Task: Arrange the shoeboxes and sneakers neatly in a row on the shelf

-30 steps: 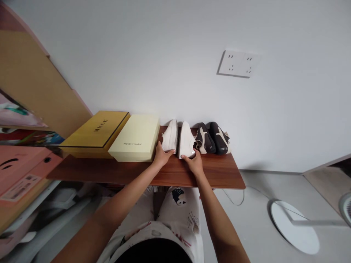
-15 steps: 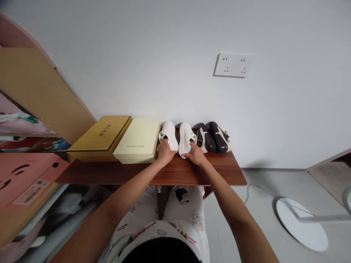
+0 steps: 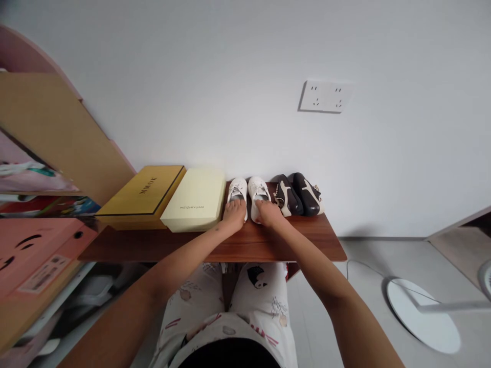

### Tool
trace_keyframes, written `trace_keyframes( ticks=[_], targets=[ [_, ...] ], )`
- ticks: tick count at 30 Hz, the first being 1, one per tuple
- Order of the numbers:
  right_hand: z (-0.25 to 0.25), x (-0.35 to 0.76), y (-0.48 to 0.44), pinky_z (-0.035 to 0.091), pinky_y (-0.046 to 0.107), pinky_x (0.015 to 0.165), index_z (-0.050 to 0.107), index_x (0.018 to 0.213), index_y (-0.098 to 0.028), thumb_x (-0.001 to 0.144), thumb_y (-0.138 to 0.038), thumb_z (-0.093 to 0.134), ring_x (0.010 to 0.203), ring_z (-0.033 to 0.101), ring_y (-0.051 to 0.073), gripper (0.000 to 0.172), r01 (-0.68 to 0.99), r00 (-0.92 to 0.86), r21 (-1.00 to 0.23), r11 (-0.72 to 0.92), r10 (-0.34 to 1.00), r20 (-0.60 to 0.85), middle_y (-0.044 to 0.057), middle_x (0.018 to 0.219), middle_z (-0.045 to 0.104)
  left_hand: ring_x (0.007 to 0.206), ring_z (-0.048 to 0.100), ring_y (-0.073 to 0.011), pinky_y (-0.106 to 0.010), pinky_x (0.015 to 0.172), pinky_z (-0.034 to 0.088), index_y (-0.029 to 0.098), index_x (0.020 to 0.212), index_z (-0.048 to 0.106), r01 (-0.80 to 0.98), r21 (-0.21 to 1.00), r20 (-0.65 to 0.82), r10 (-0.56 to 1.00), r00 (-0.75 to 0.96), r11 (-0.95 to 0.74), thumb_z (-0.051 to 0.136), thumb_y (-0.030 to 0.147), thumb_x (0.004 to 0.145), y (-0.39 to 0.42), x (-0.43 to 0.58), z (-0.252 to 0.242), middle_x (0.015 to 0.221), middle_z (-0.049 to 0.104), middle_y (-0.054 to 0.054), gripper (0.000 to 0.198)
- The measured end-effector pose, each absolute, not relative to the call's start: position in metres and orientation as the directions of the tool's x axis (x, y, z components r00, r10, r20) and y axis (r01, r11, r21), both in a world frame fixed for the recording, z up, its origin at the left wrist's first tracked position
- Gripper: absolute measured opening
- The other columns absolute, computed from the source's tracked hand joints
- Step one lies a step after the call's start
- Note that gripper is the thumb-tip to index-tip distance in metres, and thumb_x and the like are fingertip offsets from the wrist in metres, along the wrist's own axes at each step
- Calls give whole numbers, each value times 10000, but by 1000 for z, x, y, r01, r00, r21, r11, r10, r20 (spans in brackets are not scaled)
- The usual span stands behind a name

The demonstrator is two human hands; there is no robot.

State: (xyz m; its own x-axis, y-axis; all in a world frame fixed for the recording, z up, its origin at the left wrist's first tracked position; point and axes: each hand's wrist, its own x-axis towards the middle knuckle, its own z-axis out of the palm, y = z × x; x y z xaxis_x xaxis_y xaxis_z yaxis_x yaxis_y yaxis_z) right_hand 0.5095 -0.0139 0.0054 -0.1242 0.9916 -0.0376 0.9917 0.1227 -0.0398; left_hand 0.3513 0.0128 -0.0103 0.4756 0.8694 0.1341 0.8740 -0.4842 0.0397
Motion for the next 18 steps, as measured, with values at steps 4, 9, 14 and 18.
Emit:
trace_keyframes(
  ticks=[4, 9, 14, 18],
  targets=[
    [4, 502, -10, 458, 352, 848, 519, 1133, -179, 798, -299, 697, 1103, 613, 304, 398, 994, -99, -42, 97, 995, -34, 174, 1231, 636, 1135, 544, -338, -451, 988, 361, 84, 1158, 536, 860, 116, 142, 865, 481, -497, 612, 80, 810, 18, 351, -10, 1136, 578, -206, 357],
    [0, 493, -4, 458, 394, 866, 535, 1133, -177, 759, -245, 718, 1093, 609, 338, 422, 991, -120, -58, 120, 993, 4, 184, 1198, 644, 1134, 533, -333, -461, 1027, 319, 90, 1107, 571, 853, 194, 166, 873, 458, -484, 463, 20, 846, 25, 350, -17, 1136, 571, -221, 291],
    [-6, 494, -8, 453, 387, 902, 542, 1159, -189, 775, -257, 722, 1126, 573, 328, 430, 990, -110, -78, 116, 991, 80, 175, 1223, 614, 1186, 494, -339, -468, 1058, 291, 115, 1169, 549, 843, 211, 179, 868, 464, -494, 523, 41, 808, 22, 346, -16, 1169, 562, -208, 369],
    [-15, 519, -24, 427, 409, 979, 536, 1229, -160, 856, -302, 637, 1151, 539, 310, 411, 951, -153, -226, 212, 955, 255, 169, 1255, 572, 1216, 465, -348, -472, 1091, 254, 128, 1286, 487, 828, 206, 216, 849, 482, -522, 623, 122, 792, 14, 348, -6, 1240, 530, -205, 512]
  ],
)
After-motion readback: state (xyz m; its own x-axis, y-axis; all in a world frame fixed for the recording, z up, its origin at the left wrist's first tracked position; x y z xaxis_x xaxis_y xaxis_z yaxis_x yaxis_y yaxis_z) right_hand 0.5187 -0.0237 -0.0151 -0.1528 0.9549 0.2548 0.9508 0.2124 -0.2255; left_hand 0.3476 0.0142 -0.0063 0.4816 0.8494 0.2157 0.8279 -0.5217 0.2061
